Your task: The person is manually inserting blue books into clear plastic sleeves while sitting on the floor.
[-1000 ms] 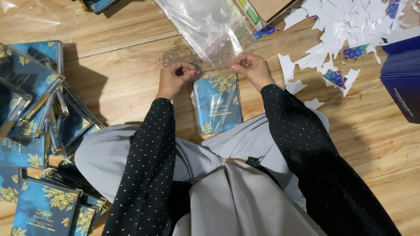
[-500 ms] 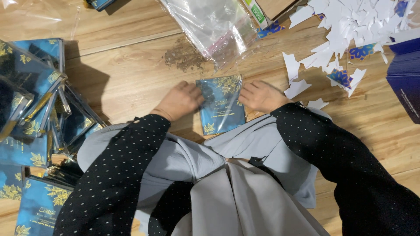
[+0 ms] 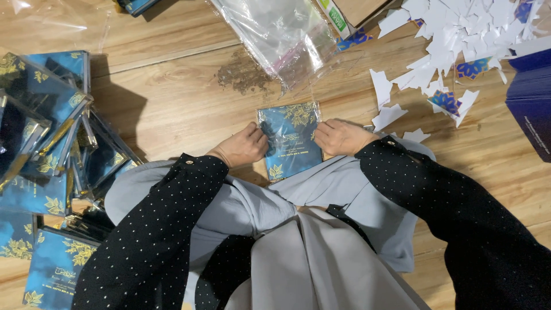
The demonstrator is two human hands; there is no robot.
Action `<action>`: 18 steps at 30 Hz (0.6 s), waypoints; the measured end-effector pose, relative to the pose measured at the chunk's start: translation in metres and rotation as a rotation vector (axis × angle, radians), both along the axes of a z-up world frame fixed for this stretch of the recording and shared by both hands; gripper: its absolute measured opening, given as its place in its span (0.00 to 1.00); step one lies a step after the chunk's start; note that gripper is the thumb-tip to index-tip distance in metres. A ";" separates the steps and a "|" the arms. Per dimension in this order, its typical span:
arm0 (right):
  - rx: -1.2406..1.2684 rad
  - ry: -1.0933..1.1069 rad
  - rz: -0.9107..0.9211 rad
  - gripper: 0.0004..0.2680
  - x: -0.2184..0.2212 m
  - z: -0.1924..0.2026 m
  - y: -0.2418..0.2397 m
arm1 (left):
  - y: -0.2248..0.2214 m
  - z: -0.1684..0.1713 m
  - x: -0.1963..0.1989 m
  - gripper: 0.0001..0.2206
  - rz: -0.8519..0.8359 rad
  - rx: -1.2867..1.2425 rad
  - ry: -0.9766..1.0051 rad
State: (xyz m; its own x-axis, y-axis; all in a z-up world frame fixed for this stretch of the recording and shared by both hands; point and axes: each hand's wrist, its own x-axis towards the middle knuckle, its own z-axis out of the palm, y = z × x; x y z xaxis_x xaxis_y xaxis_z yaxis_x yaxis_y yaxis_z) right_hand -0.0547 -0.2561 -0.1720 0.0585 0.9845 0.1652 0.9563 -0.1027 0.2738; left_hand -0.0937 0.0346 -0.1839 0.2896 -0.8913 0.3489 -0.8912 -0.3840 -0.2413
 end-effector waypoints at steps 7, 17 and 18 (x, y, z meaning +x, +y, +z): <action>-0.080 0.215 0.023 0.07 -0.012 0.015 -0.007 | 0.024 0.016 -0.022 0.05 -0.163 0.286 0.266; 0.639 1.758 -1.579 0.11 -0.019 -0.013 0.018 | -0.038 0.006 -0.013 0.24 1.403 -0.504 1.606; 0.664 1.733 -1.550 0.15 -0.020 -0.013 0.021 | -0.040 0.000 -0.016 0.20 1.448 -0.645 1.585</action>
